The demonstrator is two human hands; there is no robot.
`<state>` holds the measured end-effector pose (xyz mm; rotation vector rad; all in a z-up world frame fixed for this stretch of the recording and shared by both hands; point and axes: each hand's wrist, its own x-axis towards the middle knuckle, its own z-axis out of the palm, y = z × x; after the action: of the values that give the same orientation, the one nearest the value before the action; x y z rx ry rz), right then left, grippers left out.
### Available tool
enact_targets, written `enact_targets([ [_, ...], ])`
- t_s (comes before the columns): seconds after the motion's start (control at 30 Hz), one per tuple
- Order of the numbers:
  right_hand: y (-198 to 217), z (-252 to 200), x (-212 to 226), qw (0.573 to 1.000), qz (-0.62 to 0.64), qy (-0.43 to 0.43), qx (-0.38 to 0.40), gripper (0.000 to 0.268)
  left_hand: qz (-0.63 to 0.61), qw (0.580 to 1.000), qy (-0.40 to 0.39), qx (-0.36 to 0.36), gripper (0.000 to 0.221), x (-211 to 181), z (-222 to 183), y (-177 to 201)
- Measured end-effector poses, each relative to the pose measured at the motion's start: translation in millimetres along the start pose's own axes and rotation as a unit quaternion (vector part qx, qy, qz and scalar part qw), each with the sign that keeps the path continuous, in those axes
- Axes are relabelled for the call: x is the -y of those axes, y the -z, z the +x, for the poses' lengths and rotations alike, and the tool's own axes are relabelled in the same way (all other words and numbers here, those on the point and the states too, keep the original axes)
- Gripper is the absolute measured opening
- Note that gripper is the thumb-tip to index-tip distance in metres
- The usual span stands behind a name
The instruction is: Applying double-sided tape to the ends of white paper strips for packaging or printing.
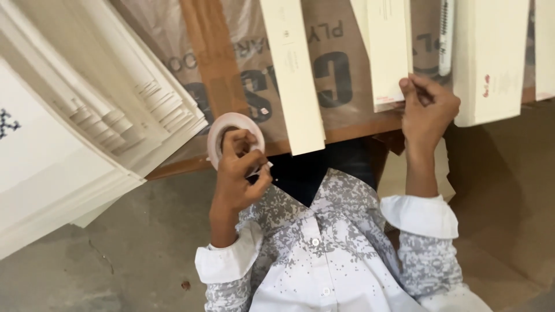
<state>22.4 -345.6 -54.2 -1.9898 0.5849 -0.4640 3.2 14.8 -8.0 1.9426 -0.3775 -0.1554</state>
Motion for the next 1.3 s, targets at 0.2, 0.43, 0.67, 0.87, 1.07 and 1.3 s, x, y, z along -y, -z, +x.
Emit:
enact_targets([
  [0.2, 10, 12, 1, 0.999, 0.009, -0.034, 0.034, 0.025, 0.014, 1.000, -0.005, -0.013, 0.005, -2, 2, 3],
  [0.43, 16, 9, 7, 0.985, 0.106, -0.119, 0.060, 0.024, 0.014, 1.000, 0.010, -0.012, 0.005, -2, 0, 3],
  [0.67, 22, 15, -13, 0.985, 0.100, -0.124, 0.073, 0.020, 0.016, 1.000, 0.002, -0.019, 0.005, -3, 2, 4],
  [0.87, 21, 1, 44, 0.977, -0.166, 0.128, 0.033, 0.031, 0.013, 0.999, 0.001, -0.029, 0.005, -7, 3, 6],
  [1.07, -18, -74, 100, 0.971, -0.083, 0.100, 0.198, 0.017, 0.018, 1.000, -0.021, -0.010, 0.015, -18, 9, 8],
  [1.3, -48, -104, 133, 0.941, -0.009, 0.107, 0.321, 0.023, -0.001, 0.999, -0.031, 0.014, 0.018, -23, 14, 2],
])
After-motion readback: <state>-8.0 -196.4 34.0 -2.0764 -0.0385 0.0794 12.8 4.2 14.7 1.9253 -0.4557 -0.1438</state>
